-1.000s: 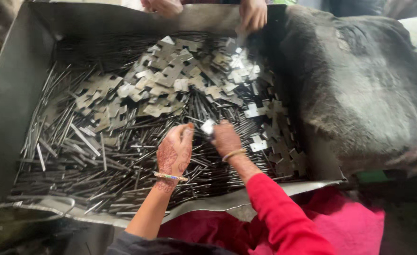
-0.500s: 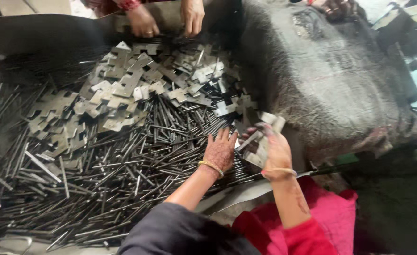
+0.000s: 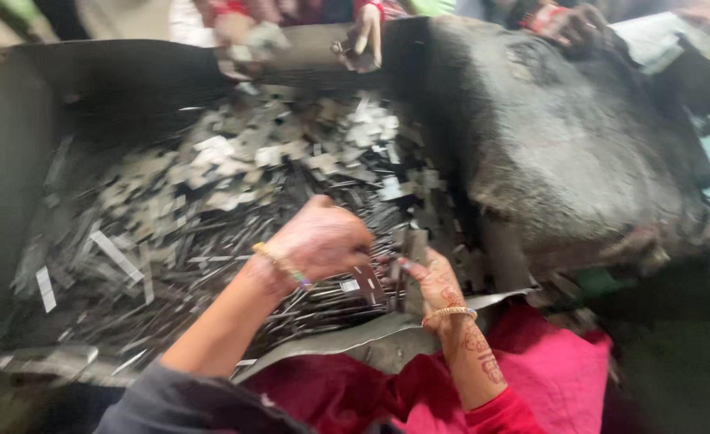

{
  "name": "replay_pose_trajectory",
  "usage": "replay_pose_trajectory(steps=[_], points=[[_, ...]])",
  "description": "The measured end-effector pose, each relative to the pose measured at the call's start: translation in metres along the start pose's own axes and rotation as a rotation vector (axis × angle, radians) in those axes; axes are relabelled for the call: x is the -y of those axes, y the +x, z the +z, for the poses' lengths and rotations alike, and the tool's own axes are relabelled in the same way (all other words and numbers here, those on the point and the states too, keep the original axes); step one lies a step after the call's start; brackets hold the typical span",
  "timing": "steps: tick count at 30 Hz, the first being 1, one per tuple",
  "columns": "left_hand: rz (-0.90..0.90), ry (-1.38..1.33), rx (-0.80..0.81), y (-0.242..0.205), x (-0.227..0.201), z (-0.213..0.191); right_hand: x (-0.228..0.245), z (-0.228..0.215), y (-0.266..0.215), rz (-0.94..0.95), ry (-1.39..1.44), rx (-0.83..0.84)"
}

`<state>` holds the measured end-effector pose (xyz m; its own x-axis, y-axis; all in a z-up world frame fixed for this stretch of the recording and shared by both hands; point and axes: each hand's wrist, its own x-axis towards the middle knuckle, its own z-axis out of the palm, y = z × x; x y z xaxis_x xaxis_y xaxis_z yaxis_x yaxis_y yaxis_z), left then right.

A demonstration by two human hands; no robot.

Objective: The person sorts metal parts from a large bin, picking up small metal pieces and rods by hand and placing them onto a nearby surface. The person repeatedly reaches into the bin, selects items, and moves them aside while other workers perform similar actions nearby.

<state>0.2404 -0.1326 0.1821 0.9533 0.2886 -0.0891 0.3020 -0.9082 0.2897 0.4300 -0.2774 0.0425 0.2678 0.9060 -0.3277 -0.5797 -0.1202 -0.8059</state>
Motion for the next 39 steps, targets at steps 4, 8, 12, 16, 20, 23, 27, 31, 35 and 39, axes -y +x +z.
replay_pose_trajectory(steps=[4, 8, 12, 16, 20, 23, 27, 31, 35, 39], points=[[0.060, -0.127, 0.037, -0.006, -0.037, -0.013, -0.009, 0.058, -0.019, 0.326, 0.154, 0.264], [-0.079, -0.243, -0.143, -0.015, -0.037, 0.009, -0.032, 0.078, -0.041, 0.293, 0.224, 0.306], [-0.423, -0.519, -0.654, -0.063, -0.044, 0.062, -0.061, 0.068, -0.046, 0.356, 0.431, -0.046], [-0.750, -0.910, -0.419, -0.094, -0.079, 0.114, -0.078, 0.080, -0.035, 0.034, 0.297, -0.007], [-0.587, -1.157, -0.528, -0.091, -0.087, 0.108, -0.060, 0.087, -0.044, -0.279, 0.054, -0.095], [-0.519, -0.767, -0.309, -0.092, -0.075, 0.078, -0.013, 0.061, -0.052, -1.325, -1.265, -0.418], [-0.352, -0.546, -0.178, -0.062, -0.075, 0.059, 0.042, 0.013, -0.061, -0.651, -1.337, 0.361], [-0.368, -0.754, -0.540, -0.031, -0.081, 0.077, 0.093, -0.038, -0.048, -0.243, -1.269, 0.067], [-0.481, -0.230, -0.831, -0.028, -0.085, 0.124, 0.174, -0.118, 0.017, -0.879, -1.220, -0.424], [-0.490, -0.059, -0.879, -0.025, -0.078, 0.169, 0.222, -0.189, 0.090, -0.581, -1.062, -1.043]])
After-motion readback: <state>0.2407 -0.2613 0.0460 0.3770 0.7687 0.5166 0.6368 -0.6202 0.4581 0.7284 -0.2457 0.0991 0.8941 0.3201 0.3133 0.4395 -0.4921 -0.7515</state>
